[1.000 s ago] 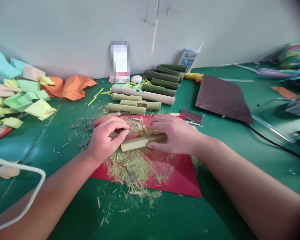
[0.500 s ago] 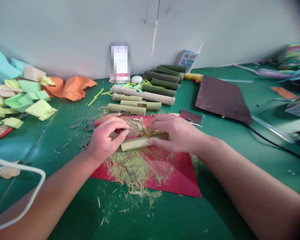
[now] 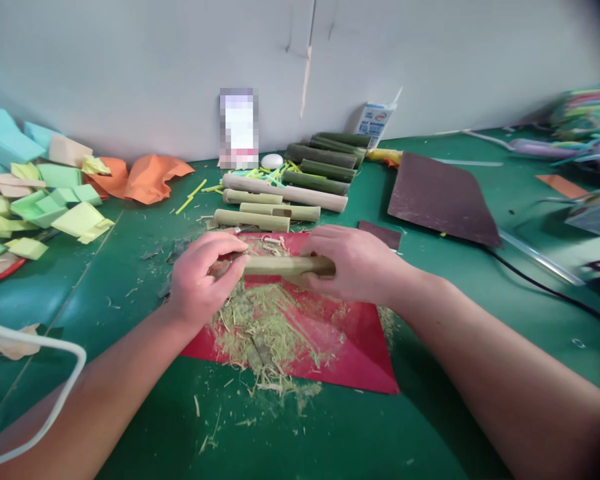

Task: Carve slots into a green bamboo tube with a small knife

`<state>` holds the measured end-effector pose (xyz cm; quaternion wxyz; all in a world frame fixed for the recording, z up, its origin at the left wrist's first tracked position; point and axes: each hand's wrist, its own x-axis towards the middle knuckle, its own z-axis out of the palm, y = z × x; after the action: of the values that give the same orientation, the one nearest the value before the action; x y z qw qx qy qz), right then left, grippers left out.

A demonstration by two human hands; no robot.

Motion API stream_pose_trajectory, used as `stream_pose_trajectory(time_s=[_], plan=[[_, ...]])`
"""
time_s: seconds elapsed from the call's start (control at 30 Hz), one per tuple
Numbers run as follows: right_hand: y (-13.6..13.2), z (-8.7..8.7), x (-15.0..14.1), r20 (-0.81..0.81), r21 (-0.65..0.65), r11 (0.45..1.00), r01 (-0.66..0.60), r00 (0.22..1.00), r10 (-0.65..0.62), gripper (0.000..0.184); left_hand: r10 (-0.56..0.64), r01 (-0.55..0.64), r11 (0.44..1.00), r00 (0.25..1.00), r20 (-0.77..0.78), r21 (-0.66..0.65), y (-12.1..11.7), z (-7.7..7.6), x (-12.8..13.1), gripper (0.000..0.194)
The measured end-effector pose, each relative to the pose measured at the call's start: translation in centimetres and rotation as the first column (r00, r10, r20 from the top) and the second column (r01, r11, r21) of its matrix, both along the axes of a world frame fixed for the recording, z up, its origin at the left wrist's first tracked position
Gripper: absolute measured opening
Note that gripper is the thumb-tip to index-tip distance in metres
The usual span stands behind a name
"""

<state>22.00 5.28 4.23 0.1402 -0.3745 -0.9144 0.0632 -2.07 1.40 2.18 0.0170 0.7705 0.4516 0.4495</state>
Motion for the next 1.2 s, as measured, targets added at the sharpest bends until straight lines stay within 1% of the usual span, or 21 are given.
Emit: stream_pose_trajectory(time_s=[0.07,0.13,0.23,0.3,0.37,0.47,0.53,0.67,0.77,0.9,1.03,1.2], plan=[[-0.4,0.1,-0.4,-0.014,0.01,0.995,0.096,0.995,-0.096,0.017,0.038,-0.038,0.999,0.999,0.018,0.019,0.0,0.0,0.0,0.014],[-1.0,0.2,-1.1,-0.022,-0.035,0.981,0.191,0.981,-0.192,0.016,0.069,-0.069,0.998,0.997,0.03,0.008,0.2,-0.1,0.0,0.011],[-2.1,0.1,-2.2,-0.022,-0.212,0.931,0.298,0.951,-0.309,0.02,0.101,-0.099,0.994,0.994,0.031,-0.046,0.5,-0.3,-0.1,0.009],[-2.7,0.0,-2.8,-0.033,-0.291,0.903,0.316,0.94,-0.34,0.021,0.141,-0.136,0.986,0.989,0.046,-0.099,0.7,-0.4,-0.2,0.011],[-2.9,-0.2,-3.1,-0.027,-0.322,0.892,0.317,0.939,-0.343,0.021,0.195,-0.179,0.972,0.977,0.09,-0.154,0.7,-0.4,-0.2,0.014],[-2.8,-0.5,-3.1,0.001,-0.285,0.907,0.31,0.946,-0.323,0.021,0.224,-0.194,0.959,0.965,0.136,-0.208,0.6,-0.6,-0.3,0.016],[-2.7,-0.6,-3.0,0.018,-0.263,0.916,0.303,0.951,-0.309,0.022,0.201,-0.169,0.958,0.972,0.121,-0.23,0.7,-0.8,-0.3,0.015],[-2.9,-0.5,-3.1,0.017,-0.266,0.92,0.289,0.955,-0.295,0.025,0.147,-0.12,0.961,0.985,0.088,-0.25,1.2,-1.2,-0.4,0.016],[-3.3,-0.2,-3.3,0.014,-0.251,0.923,0.29,0.955,-0.296,0.027,0.129,-0.107,0.967,0.988,0.084,-0.23,1.3,-1.2,-0.4,0.017],[-3.6,-0.4,-3.4,0.007,-0.21,0.939,0.274,0.96,-0.279,0.026,0.063,-0.05,0.978,0.997,0.055,-0.205,1.2,-1.0,-0.2,0.018],[-3.5,-0.8,-3.5,0.026,-0.211,0.936,0.283,0.958,-0.284,0.024,0.023,-0.013,0.971,0.999,0.04,-0.24,1.1,-0.9,0.0,0.017],[-3.5,-1.0,-3.8,0.034,-0.233,0.928,0.29,0.956,-0.29,0.024,0.04,0.001,0.936,0.993,0.11,-0.351,1.0,-1.1,0.2,0.017]])
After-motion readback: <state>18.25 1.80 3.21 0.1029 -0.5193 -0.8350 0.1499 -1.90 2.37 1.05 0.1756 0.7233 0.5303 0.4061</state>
